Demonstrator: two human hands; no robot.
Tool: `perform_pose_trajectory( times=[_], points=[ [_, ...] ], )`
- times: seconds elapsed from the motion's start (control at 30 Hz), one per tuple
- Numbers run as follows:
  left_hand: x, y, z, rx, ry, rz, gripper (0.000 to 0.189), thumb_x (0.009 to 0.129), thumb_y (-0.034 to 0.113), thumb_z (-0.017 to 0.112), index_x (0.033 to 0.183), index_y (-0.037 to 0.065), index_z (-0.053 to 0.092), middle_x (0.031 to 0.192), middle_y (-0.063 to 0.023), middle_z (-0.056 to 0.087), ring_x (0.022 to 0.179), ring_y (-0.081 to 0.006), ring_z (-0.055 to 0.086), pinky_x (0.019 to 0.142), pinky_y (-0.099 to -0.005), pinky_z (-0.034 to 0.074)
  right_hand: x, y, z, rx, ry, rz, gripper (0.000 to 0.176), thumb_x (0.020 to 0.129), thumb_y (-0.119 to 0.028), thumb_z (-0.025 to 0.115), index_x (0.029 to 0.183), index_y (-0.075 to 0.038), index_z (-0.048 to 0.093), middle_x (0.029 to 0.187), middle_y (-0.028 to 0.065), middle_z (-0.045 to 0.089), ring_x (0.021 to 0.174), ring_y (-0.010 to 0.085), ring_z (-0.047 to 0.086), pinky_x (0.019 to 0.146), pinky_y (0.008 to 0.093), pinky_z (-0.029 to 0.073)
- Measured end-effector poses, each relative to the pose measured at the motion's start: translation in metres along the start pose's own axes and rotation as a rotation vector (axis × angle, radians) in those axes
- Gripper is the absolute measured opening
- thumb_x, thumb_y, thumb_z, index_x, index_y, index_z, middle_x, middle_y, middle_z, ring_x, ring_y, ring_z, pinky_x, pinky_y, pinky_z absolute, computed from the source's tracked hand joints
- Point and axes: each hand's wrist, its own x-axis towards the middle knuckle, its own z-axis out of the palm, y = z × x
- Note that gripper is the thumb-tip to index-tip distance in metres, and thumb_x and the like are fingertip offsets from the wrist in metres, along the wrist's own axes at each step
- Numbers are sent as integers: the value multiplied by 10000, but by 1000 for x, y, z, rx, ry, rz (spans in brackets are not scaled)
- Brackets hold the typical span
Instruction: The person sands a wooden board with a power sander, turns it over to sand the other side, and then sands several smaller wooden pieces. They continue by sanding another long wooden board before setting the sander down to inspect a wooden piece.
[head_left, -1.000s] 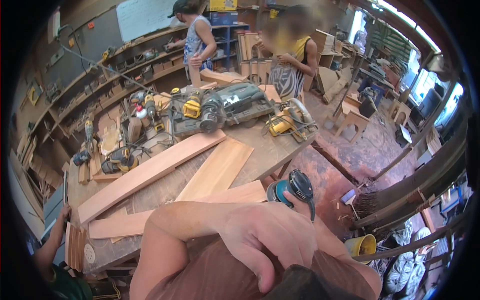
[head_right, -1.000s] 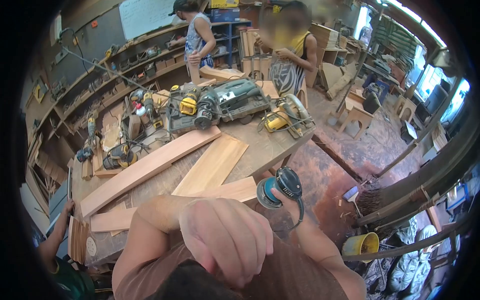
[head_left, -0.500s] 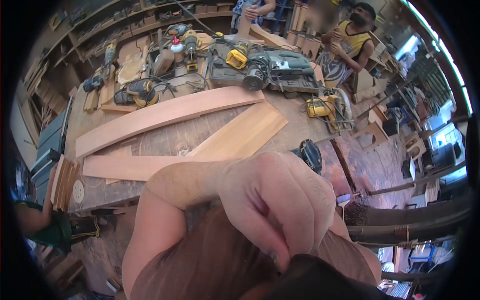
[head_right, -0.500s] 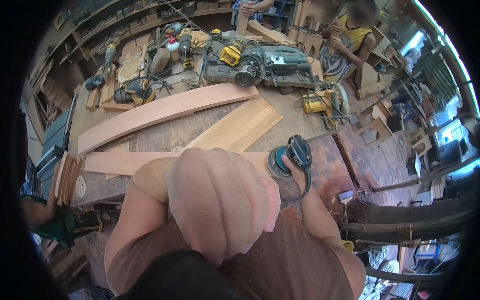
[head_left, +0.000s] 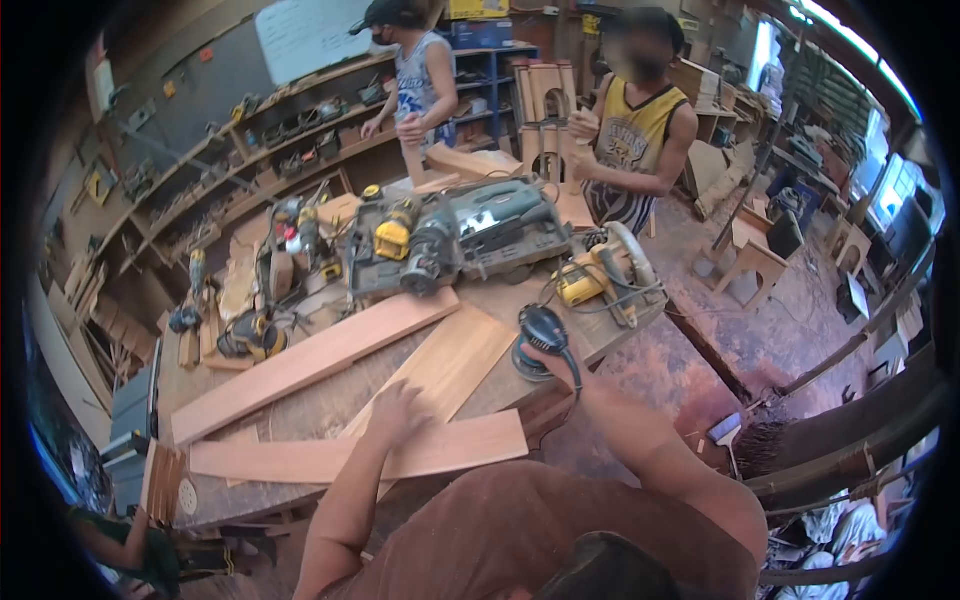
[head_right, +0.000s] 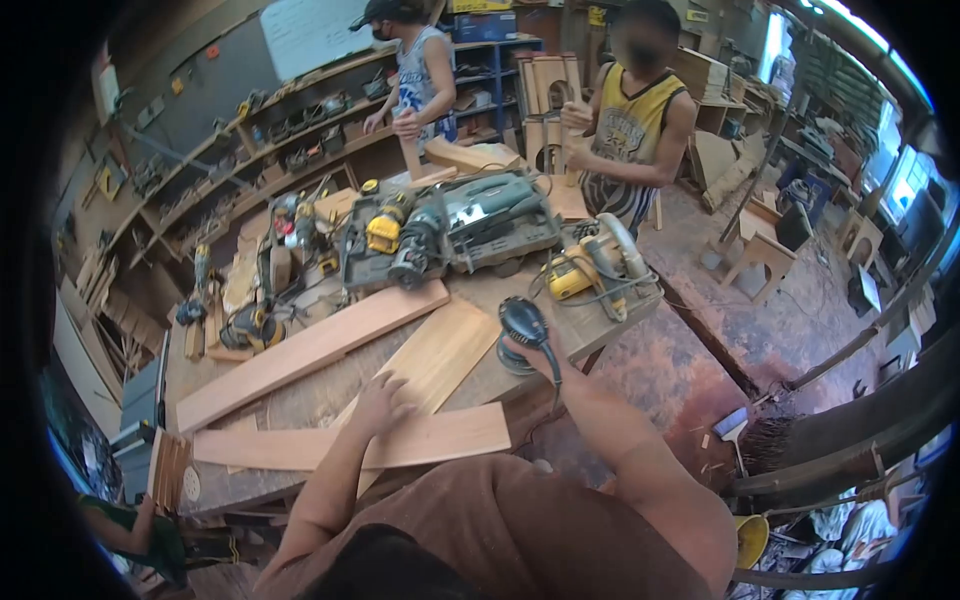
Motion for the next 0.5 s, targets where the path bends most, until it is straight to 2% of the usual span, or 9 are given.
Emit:
perform_pose_trajectory(
  times=[0.1, 0.17, 0.2, 0.27, 0.37, 0.5],
  points=[
    [-20, -32, 31, -19, 145, -311, 634, 896, 509, 695, 1379, 110, 598, 1519, -208, 456, 1402, -453, 410, 1177, -578, 270, 21, 38, -2, -34, -83, -98, 718, 717, -250, 927, 1320, -24, 609, 1183, 121, 717, 1103, 208, 682, 972, 350, 537],
    [-32, -39, 43, -57, 134, -399, 569, 919, 494, 668, 1327, 99, 632, 1489, -217, 486, 1387, -426, 435, 1154, -561, 313, 23, 55, -7, -39, -111, -98, 728, 717, -256, 925, 1333, -39, 602, 1204, 121, 709, 1121, 214, 677, 984, 353, 532],
    [-40, -37, 52, -44, 127, -394, 569, 919, 494, 668, 1327, 99, 632, 1489, -217, 486, 1387, -426, 435, 1154, -561, 313, 19, 65, -8, -58, -148, -90, 738, 718, -263, 923, 1346, -54, 596, 1225, 121, 701, 1139, 219, 672, 996, 356, 526],
    [-38, -32, 61, -46, 280, -419, 483, 933, 453, 660, 1255, 93, 671, 1431, -209, 545, 1354, -393, 478, 1122, -526, 365, 24, 74, -16, 15, -192, -143, 746, 715, -277, 920, 1352, -66, 593, 1240, 115, 687, 1142, 226, 664, 995, 366, 522],
    [-36, -17, 54, -76, 311, -490, 423, 941, 420, 656, 1204, 90, 691, 1380, -188, 592, 1326, -371, 511, 1105, -496, 395, 28, 81, -23, -52, -294, -210, 696, 718, -277, 914, 1298, -48, 606, 1190, 116, 678, 1126, 234, 649, 978, 371, 514],
    [-34, -16, 50, -37, 312, -489, 398, 940, 402, 659, 1188, 92, 694, 1379, -179, 596, 1310, -372, 525, 1100, -494, 402, 24, 53, -31, -6, -365, -164, 738, 714, -276, 926, 1325, -53, 578, 1227, 122, 655, 1137, 236, 638, 990, 365, 504]
  ],
)
